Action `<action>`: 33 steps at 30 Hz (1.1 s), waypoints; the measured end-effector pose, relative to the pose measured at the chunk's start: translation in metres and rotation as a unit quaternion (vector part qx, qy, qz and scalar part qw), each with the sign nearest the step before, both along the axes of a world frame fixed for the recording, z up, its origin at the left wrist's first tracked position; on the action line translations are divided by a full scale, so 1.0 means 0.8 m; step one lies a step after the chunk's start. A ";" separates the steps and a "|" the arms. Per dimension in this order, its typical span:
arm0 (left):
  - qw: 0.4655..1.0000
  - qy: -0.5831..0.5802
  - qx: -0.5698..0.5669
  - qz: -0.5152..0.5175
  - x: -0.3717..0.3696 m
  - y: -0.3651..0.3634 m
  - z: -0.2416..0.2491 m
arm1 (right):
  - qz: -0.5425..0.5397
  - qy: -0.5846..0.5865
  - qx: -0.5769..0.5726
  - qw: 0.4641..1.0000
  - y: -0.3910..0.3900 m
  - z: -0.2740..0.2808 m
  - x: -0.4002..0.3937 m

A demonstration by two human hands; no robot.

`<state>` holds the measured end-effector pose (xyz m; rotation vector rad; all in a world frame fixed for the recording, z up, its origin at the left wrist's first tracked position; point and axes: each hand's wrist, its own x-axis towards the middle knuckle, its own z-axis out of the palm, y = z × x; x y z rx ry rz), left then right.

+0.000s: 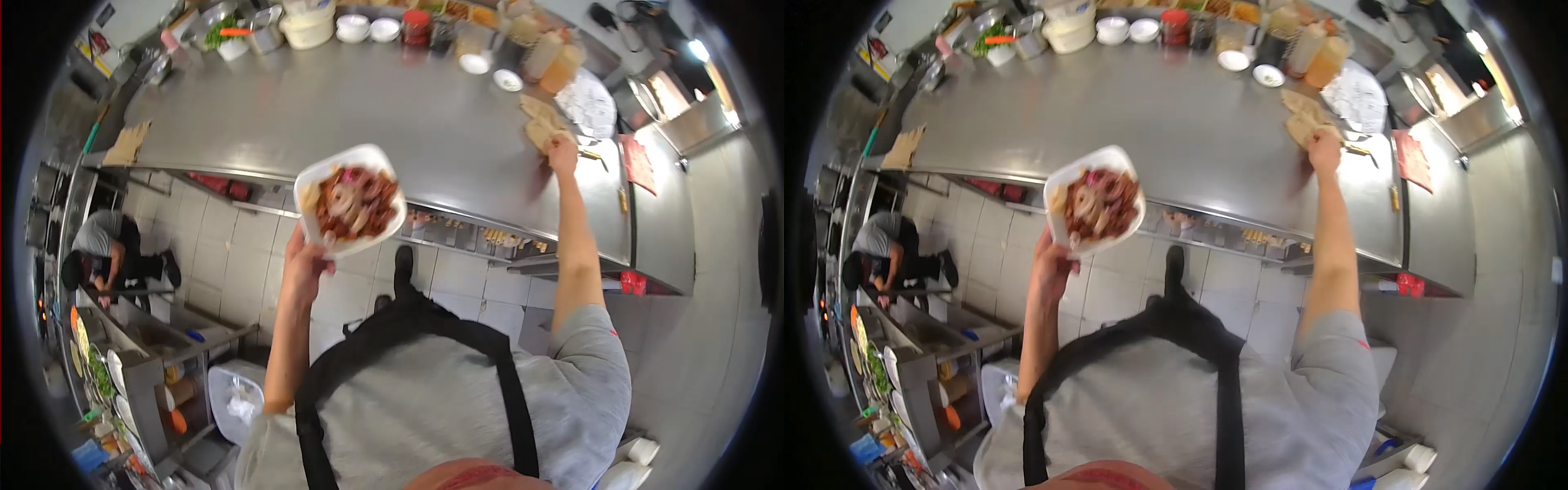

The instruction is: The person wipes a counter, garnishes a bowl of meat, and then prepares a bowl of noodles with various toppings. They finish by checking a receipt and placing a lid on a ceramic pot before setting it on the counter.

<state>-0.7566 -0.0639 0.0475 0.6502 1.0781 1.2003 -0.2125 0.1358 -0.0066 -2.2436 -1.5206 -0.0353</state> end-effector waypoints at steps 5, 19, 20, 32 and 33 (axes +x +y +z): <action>1.000 0.002 -0.014 -0.019 0.046 0.105 -0.005 | 0.199 0.007 0.050 0.979 0.025 0.047 -0.092; 0.994 -0.041 -0.065 -0.074 0.049 0.239 -0.030 | 0.234 0.516 0.121 0.815 0.054 0.001 -0.318; 0.993 -0.039 -0.066 -0.086 0.043 0.244 -0.029 | 0.268 0.456 0.124 0.839 0.050 0.004 -0.321; 0.983 -0.050 -0.098 -0.150 0.010 0.287 -0.025 | 0.524 -0.020 0.044 0.850 0.053 0.098 -0.353; 0.982 -0.047 -0.098 -0.156 0.009 0.288 -0.023 | 0.526 -0.025 0.003 0.850 0.055 0.105 -0.355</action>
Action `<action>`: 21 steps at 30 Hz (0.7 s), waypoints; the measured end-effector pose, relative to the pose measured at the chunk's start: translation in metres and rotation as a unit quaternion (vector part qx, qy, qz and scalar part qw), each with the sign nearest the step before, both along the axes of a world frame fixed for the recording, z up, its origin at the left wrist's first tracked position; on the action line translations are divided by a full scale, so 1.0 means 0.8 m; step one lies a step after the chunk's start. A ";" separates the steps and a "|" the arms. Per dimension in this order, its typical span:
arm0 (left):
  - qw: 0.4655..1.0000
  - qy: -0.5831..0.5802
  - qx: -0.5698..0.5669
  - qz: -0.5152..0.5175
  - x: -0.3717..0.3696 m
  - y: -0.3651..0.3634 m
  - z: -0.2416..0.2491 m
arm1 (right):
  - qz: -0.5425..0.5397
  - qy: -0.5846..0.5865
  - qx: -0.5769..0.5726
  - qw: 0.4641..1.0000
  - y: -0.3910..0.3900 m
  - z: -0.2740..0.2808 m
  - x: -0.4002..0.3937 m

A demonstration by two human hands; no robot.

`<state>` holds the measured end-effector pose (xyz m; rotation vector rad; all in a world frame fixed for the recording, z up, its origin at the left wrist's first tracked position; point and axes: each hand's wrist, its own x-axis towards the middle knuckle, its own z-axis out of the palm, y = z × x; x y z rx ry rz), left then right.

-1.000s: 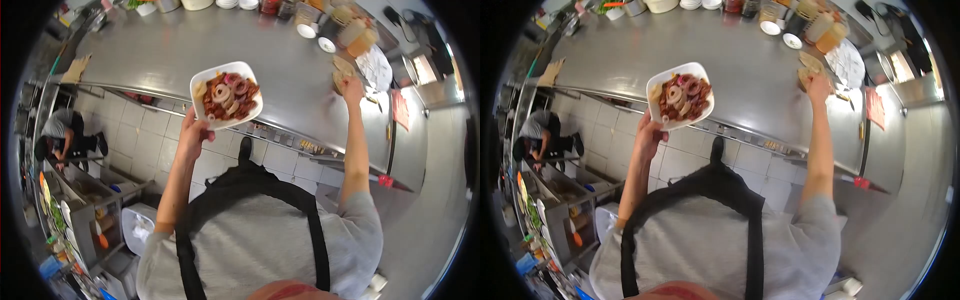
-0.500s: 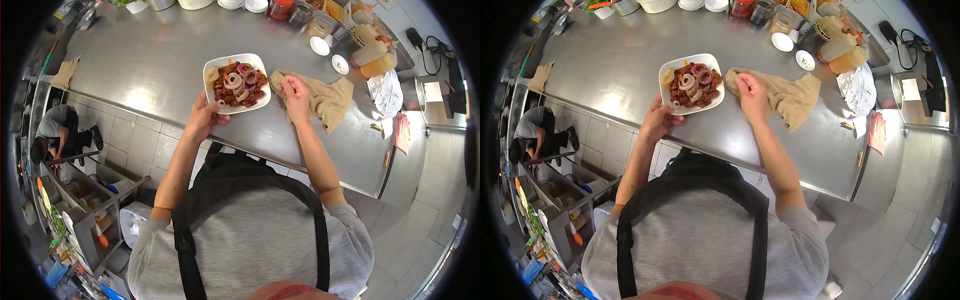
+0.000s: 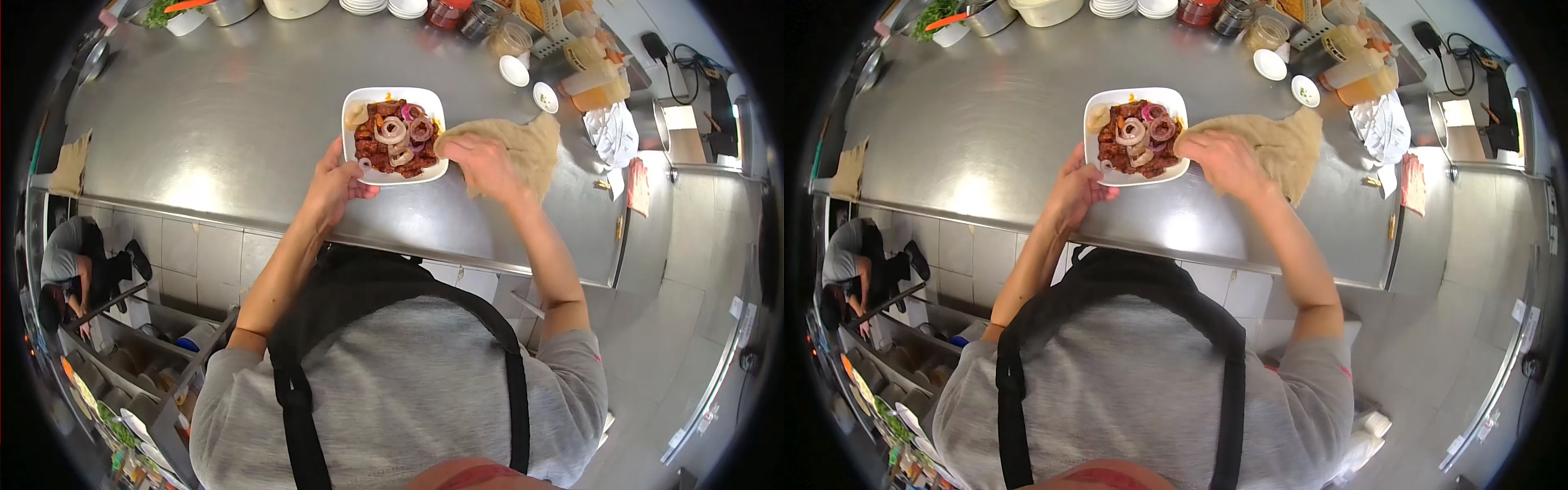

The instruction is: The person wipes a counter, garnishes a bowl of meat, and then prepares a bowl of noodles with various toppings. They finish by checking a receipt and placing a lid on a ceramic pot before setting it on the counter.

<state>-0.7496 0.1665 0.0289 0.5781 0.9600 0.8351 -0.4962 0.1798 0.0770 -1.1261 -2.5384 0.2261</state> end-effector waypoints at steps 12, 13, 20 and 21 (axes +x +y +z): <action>0.997 -0.055 0.019 -0.042 -0.004 -0.001 -0.006 | -0.200 0.586 -0.484 0.619 -0.002 0.003 0.085; 0.997 -0.059 0.025 -0.047 -0.003 -0.002 -0.007 | -0.204 0.610 -0.458 0.614 -0.007 0.009 0.100; 0.994 -0.031 0.074 -0.070 0.004 -0.027 -0.010 | -0.285 0.364 0.042 0.885 -0.046 0.071 0.144; 0.994 -0.016 0.081 -0.071 0.005 -0.029 -0.010 | -0.271 0.160 0.003 0.949 -0.046 0.051 0.154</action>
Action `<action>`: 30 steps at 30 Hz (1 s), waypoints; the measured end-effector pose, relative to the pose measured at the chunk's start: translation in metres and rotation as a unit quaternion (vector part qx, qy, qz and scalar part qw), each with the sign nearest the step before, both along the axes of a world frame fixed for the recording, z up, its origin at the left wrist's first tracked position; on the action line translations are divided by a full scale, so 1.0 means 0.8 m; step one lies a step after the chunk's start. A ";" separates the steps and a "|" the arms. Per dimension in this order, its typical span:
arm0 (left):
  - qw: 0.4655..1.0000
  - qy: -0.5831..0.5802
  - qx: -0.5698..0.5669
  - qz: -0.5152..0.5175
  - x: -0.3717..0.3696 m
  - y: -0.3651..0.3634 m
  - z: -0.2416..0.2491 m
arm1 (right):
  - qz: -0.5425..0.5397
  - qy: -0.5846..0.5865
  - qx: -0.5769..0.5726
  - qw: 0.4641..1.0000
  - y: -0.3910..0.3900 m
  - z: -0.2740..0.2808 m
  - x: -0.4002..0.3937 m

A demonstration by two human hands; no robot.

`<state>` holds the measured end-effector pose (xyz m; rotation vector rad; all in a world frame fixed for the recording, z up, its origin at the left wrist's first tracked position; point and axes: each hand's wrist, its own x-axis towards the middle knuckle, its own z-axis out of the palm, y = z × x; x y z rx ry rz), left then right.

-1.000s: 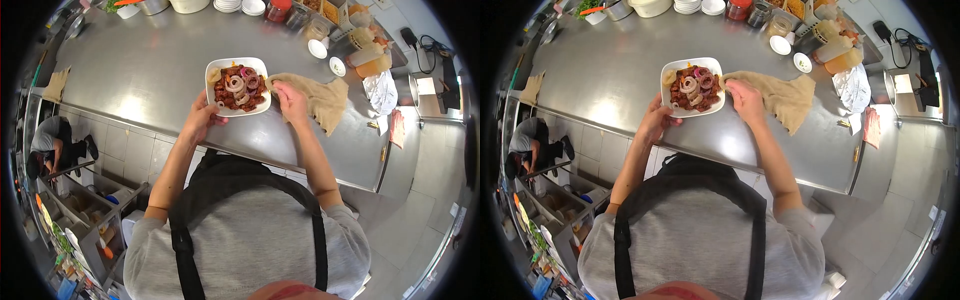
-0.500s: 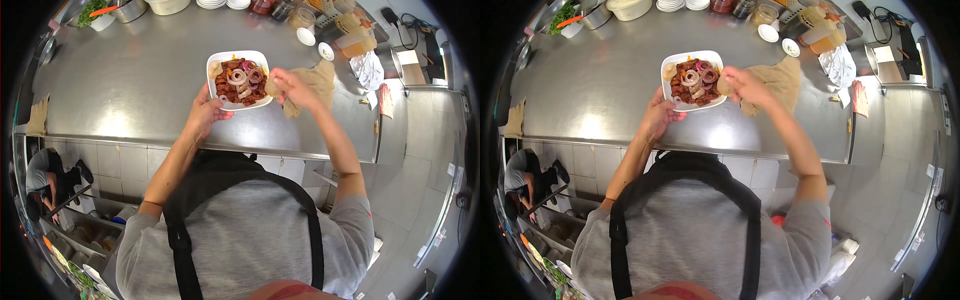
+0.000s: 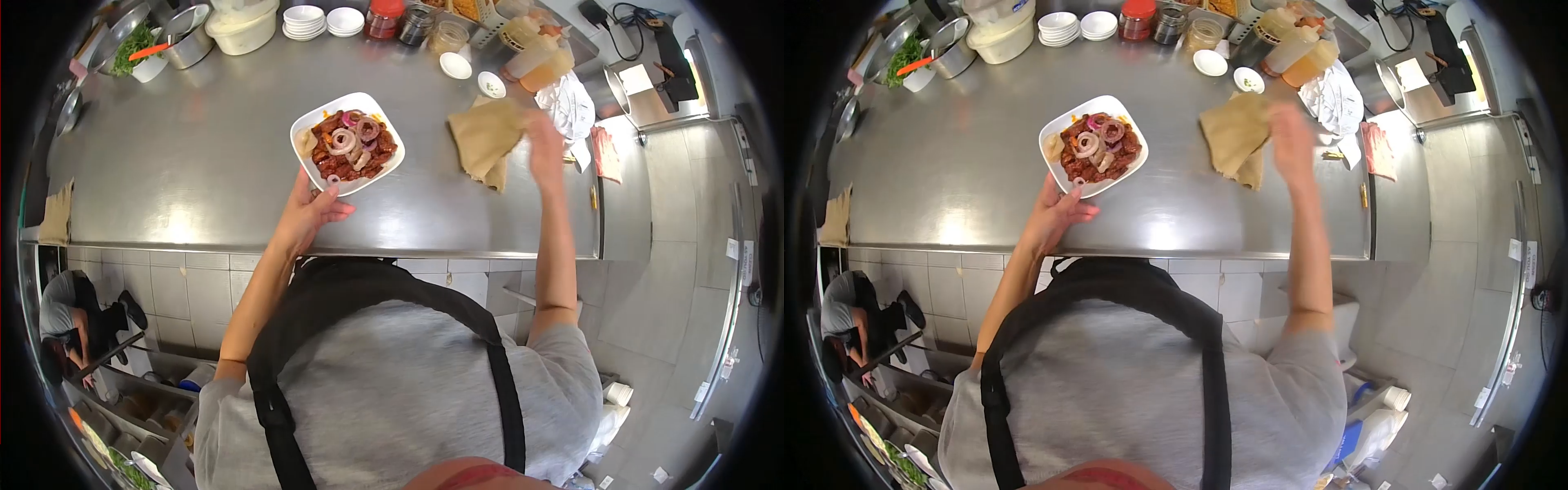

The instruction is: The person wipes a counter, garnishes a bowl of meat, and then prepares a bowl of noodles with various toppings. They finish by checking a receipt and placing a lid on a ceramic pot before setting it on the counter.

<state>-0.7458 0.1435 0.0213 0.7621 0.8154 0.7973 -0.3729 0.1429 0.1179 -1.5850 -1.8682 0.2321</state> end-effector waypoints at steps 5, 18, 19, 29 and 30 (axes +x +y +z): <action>0.998 0.002 -0.008 -0.059 -0.040 0.017 0.000 | -0.058 -0.085 -0.060 0.993 -0.002 -0.044 0.028; 0.997 -0.054 -0.014 -0.053 -0.013 0.016 0.002 | 0.001 0.063 -0.144 0.988 0.104 -0.079 -0.063; 0.997 -0.057 -0.013 -0.057 -0.014 0.018 0.001 | 0.005 0.057 -0.136 0.989 0.108 -0.082 -0.083; 0.997 -0.063 -0.033 -0.021 -0.010 0.024 -0.002 | 0.175 -0.048 -0.062 0.981 0.119 -0.085 -0.153; 0.997 -0.061 -0.034 -0.017 -0.009 0.024 -0.001 | 0.167 -0.055 -0.136 0.975 0.115 -0.063 -0.152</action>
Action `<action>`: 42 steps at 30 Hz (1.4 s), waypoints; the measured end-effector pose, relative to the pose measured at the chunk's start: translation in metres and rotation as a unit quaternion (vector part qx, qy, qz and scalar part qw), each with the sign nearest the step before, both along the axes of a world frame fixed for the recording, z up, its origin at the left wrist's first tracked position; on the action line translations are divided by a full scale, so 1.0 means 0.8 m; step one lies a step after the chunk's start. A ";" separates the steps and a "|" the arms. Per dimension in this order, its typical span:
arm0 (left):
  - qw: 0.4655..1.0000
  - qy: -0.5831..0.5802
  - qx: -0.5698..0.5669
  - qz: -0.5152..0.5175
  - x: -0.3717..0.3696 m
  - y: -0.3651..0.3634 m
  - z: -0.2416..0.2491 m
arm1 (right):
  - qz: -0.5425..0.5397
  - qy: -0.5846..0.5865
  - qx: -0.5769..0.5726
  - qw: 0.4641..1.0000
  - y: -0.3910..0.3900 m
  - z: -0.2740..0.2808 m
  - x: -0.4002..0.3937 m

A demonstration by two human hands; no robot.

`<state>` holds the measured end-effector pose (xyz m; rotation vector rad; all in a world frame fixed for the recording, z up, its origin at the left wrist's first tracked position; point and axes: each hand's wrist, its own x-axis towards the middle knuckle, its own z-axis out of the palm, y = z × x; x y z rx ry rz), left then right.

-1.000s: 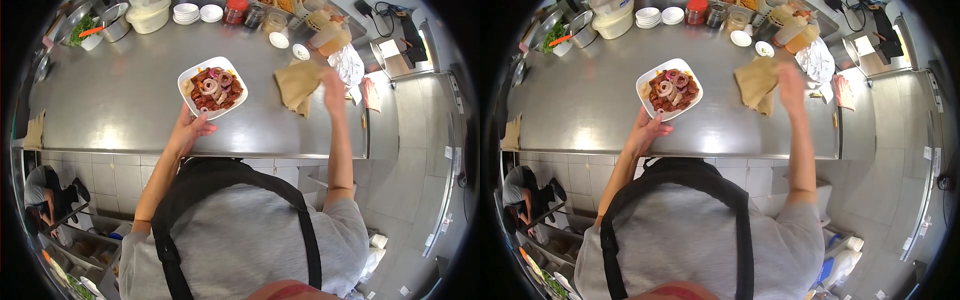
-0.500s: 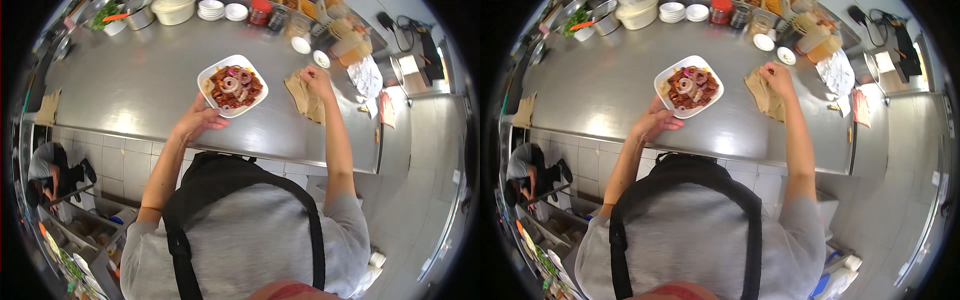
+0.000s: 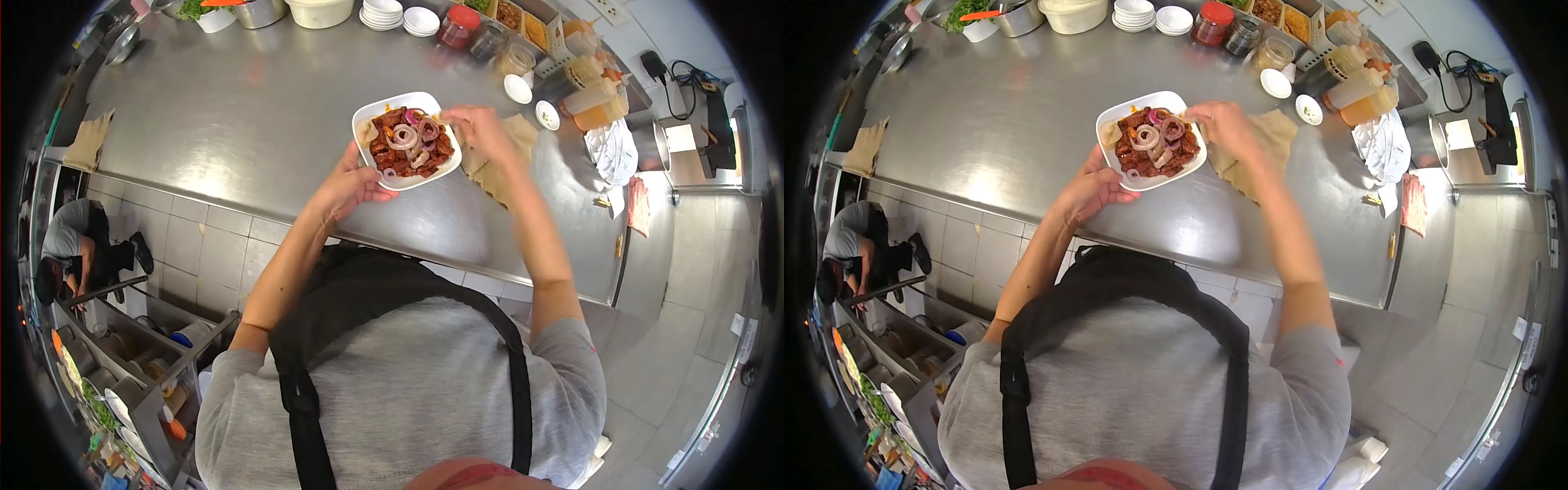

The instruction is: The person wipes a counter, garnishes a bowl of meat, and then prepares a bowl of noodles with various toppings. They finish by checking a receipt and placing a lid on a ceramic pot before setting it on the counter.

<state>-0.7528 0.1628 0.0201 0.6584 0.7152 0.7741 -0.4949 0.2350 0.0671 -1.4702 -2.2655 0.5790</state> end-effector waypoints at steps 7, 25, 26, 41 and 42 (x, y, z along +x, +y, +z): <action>1.000 0.009 -0.010 0.025 0.008 -0.006 0.003 | 0.030 0.120 0.005 0.992 0.009 -0.005 0.032; 0.876 0.370 0.309 0.020 -0.030 0.090 0.018 | -0.191 0.179 0.002 0.965 -0.044 -0.003 0.039; 0.863 0.381 0.331 0.010 -0.018 0.109 0.019 | -0.146 0.148 0.050 0.977 -0.041 -0.010 0.030; 0.955 0.177 0.112 -0.208 -0.042 0.109 0.019 | -0.065 -0.052 0.116 0.990 -0.091 0.034 -0.004; 0.957 0.172 0.110 -0.205 -0.044 0.109 0.018 | -0.054 -0.094 0.104 0.989 -0.091 0.026 -0.010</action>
